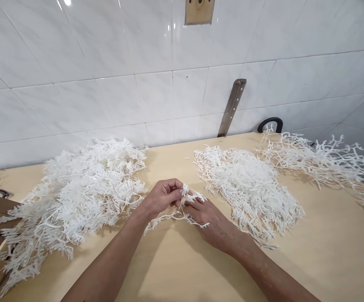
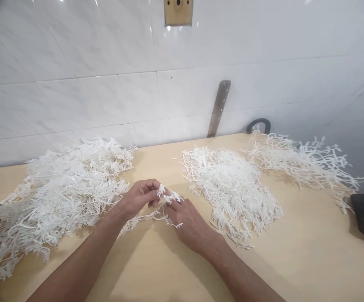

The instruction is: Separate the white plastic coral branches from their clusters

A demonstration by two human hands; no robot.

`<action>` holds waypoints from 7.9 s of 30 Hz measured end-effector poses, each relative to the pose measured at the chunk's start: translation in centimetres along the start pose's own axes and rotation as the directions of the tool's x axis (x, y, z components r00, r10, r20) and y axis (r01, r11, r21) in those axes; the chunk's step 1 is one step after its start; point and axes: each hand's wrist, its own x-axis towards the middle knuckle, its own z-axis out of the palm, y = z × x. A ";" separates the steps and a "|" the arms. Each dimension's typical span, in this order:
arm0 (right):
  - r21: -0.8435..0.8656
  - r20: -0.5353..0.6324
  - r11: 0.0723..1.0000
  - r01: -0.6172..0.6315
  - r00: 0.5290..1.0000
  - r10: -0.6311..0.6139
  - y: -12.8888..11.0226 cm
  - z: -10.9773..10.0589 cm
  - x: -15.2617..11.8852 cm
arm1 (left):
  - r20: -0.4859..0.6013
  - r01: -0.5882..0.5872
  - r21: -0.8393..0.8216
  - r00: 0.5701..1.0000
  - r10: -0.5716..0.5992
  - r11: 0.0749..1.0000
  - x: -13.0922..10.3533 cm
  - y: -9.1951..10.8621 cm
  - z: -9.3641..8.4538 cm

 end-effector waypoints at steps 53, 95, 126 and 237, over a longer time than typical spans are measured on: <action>0.353 0.007 0.796 -0.492 0.852 0.524 5.1 -3.5 0.5 | -0.260 -0.029 0.443 0.953 0.159 0.896 1.9 -5.7 4.9; 0.568 0.015 0.586 -0.577 0.719 0.694 3.1 -2.6 1.1 | -0.356 -0.047 0.374 0.915 0.189 0.926 1.7 -6.1 4.9; 0.163 -0.658 0.741 -0.652 0.488 0.574 7.9 -4.4 -1.7 | -0.331 -0.048 0.146 0.939 0.094 0.988 2.0 -7.1 4.3; 0.082 -0.560 0.784 -0.615 0.622 0.547 6.9 -2.6 -1.2 | -0.331 -0.030 0.226 0.938 0.106 0.974 1.4 -6.6 4.0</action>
